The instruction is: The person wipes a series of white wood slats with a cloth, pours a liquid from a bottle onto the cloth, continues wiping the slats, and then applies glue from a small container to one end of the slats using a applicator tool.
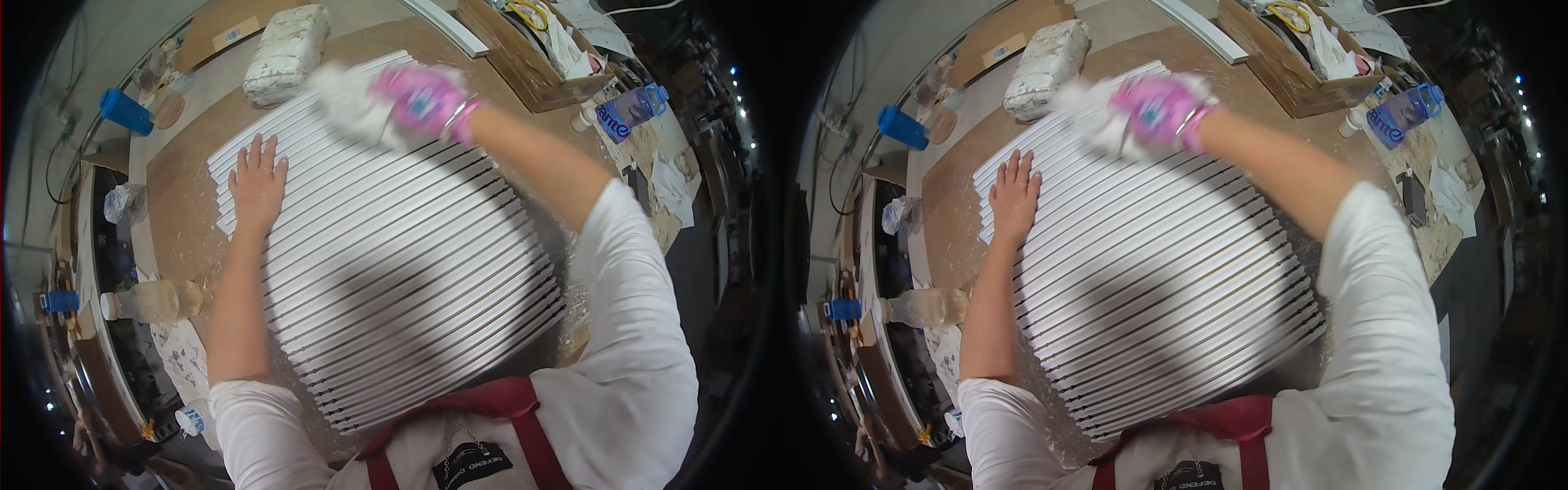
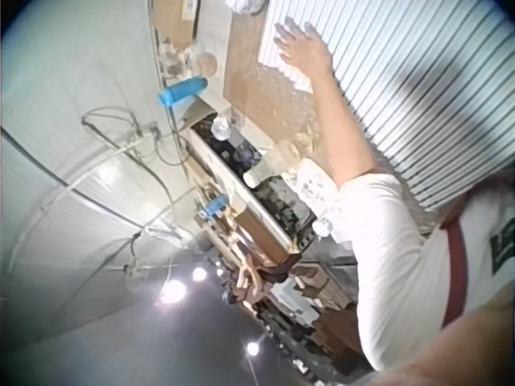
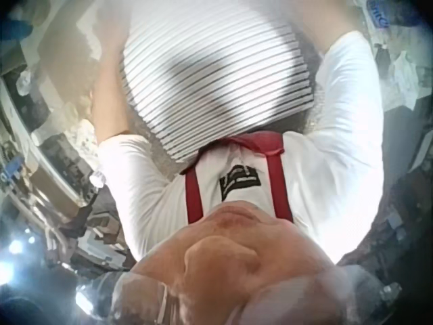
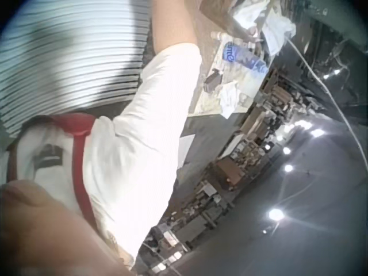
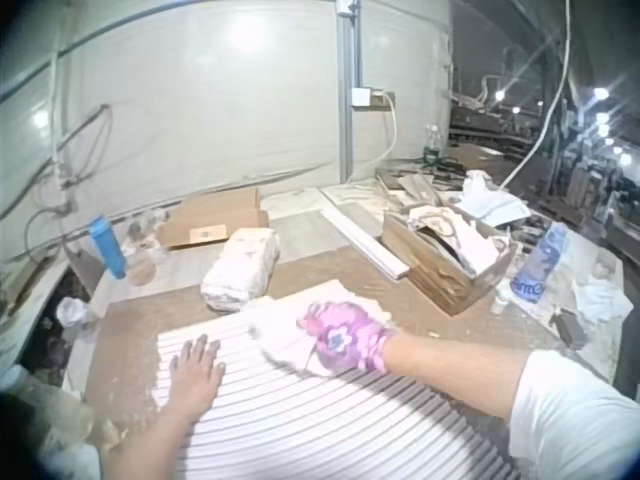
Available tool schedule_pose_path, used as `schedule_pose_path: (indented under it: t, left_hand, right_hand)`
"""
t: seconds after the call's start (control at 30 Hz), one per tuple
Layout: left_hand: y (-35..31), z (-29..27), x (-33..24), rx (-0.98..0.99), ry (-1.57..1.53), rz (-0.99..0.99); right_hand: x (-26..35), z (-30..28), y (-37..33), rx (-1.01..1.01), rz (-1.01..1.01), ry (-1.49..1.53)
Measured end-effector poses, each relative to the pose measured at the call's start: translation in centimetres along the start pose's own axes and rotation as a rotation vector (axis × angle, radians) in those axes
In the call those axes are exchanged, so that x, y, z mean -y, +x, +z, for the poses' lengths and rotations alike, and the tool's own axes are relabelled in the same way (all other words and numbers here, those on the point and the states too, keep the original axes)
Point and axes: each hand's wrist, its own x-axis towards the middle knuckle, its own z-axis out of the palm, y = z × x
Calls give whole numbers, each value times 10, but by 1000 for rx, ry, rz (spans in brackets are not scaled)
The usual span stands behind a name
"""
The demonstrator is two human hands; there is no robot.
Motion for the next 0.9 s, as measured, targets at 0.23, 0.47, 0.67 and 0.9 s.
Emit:
schedule_pose_path:
  t: [0.23,0.47,0.67,0.9]
  left_hand:
    - [-1,4,2,-1,-4,17]
    - [1,5,2,-20,30,11]
    - [1,8,2,-19,8,9]
    - [13,-2,63,-146,-621,87]
  right_hand:
    - [-55,-23,-41,435,191,-344]
    - [-15,-27,-27,-23,178,277]
    - [-59,11,-79,-37,-73,-87]
    - [-92,-70,-59,-131,287,464]
